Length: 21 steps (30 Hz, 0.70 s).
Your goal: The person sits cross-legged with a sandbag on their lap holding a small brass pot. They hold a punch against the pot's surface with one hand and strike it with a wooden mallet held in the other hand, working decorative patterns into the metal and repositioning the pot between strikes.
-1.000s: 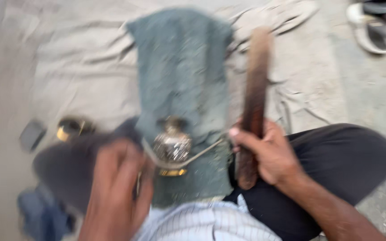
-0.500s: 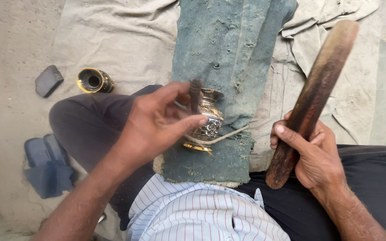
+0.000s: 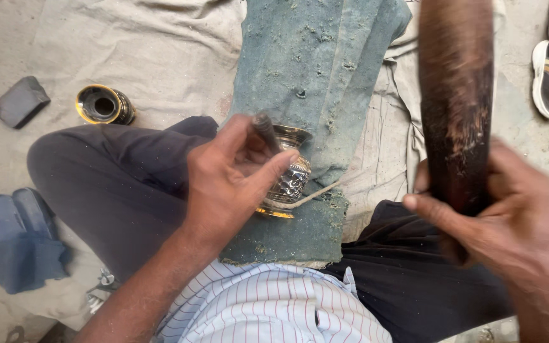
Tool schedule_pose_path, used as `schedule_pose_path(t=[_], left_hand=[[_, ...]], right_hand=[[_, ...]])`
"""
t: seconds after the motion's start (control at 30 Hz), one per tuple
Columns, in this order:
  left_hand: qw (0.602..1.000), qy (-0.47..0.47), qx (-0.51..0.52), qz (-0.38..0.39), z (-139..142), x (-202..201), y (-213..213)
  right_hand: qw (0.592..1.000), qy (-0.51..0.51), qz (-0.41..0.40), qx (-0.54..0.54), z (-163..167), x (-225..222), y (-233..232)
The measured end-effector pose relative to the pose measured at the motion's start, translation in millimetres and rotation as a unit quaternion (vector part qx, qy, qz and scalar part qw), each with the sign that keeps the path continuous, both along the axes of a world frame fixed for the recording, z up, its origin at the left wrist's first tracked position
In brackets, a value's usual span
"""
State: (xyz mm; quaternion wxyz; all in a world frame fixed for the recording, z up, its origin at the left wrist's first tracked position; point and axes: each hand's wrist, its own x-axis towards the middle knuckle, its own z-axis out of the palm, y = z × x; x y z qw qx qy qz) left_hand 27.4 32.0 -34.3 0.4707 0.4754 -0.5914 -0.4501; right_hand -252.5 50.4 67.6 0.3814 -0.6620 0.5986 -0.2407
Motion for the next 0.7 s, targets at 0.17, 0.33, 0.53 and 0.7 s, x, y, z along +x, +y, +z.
schedule_pose_path(t=[0.17,0.33,0.53,0.7], left_hand=[[0.997,-0.010,-0.021,0.067,1.1,-6.4,11.0],[0.995,-0.015,-0.022,0.095,4.0,-10.7,17.2],[0.993,-0.052,-0.042,0.101,3.0,-12.1,16.9],[0.991,-0.063,-0.051,0.109,4.0,-11.1,14.5]], right_hand=[[0.943,0.294,0.114,-0.110,49.3,12.7,-31.4],[0.882,0.366,0.214,-0.205,55.1,28.1,-55.7],[0.853,0.409,0.233,-0.225,53.5,25.5,-65.0],[0.907,0.322,0.229,-0.148,38.4,14.4,-85.9]])
